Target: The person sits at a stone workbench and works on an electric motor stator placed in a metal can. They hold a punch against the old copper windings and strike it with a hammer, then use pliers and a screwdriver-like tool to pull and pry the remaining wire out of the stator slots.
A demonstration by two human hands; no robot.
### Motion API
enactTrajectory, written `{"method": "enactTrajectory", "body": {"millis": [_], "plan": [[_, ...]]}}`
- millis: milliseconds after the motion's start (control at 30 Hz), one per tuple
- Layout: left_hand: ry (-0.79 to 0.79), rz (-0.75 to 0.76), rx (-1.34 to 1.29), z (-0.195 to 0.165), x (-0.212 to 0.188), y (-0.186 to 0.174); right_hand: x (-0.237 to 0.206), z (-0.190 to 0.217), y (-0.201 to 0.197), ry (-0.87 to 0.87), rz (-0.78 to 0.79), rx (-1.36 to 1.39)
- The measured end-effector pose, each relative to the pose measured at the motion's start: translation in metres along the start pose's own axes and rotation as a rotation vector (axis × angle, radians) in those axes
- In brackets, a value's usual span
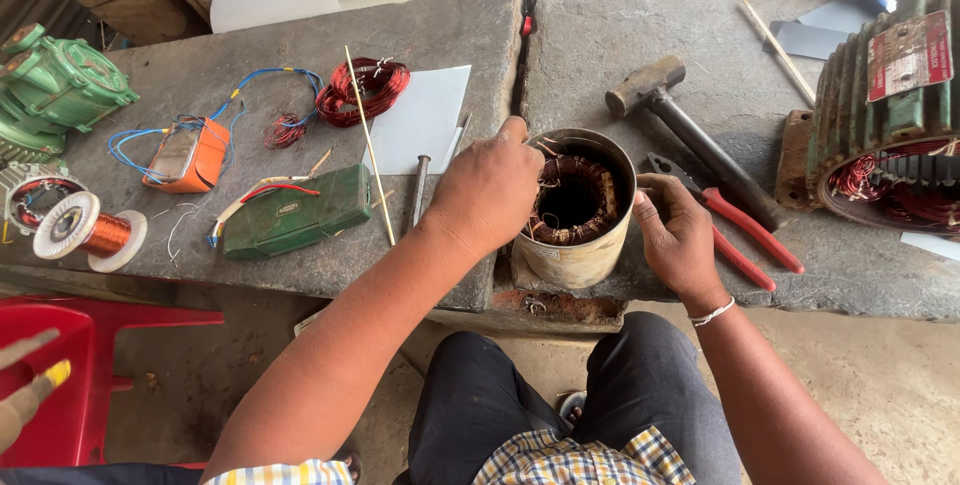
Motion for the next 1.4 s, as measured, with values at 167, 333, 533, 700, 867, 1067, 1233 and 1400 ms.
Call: {"method": "enactTrajectory", "body": {"millis": [167, 333, 533, 700, 867, 1067, 1233, 1400], "plan": [[0.012, -0.030, 0.192, -0.008, 0.004, 0.002, 0.000, -0.003, 0.001, 0.016, 0.002, 0.015], [0.031, -0.002, -0.032, -0.016, -0.003, 0.002, 0.002, -0.001, 0.000, -0.014, -0.003, 0.007], [-0.016, 0.051, -0.056, -0.011, 0.010, 0.006, 0.001, -0.004, 0.000, -0.001, -0.002, 0.019], [0.197, -0.353, -0.112, -0.022, 0.021, -0.018, 0.001, -0.005, 0.000, 0.010, -0.003, 0.010], [0.263, -0.352, -0.041, -0.029, 0.019, -0.005, 0.001, -0.006, -0.001, 0.037, 0.003, -0.014], [0.341, -0.440, 0.060, -0.035, 0.015, -0.001, 0.001, -0.008, 0.001, 0.040, 0.029, 0.007], [0.368, -0.397, -0.056, -0.037, 0.013, -0.004, 0.001, -0.008, -0.001, 0.017, 0.007, -0.013], [0.268, -0.127, 0.240, -0.042, 0.028, 0.015, 0.000, -0.012, -0.001, 0.070, 0.004, -0.015]]}}
Point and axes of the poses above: each hand's wrist, its own x-axis towards the middle knuckle, its own y-axis out of the palm, z = x × y, the point moved 8 cm from there along x, towards the middle knuckle, and after that the axes turned 4 degrees about -y, right-handed, at the moved point
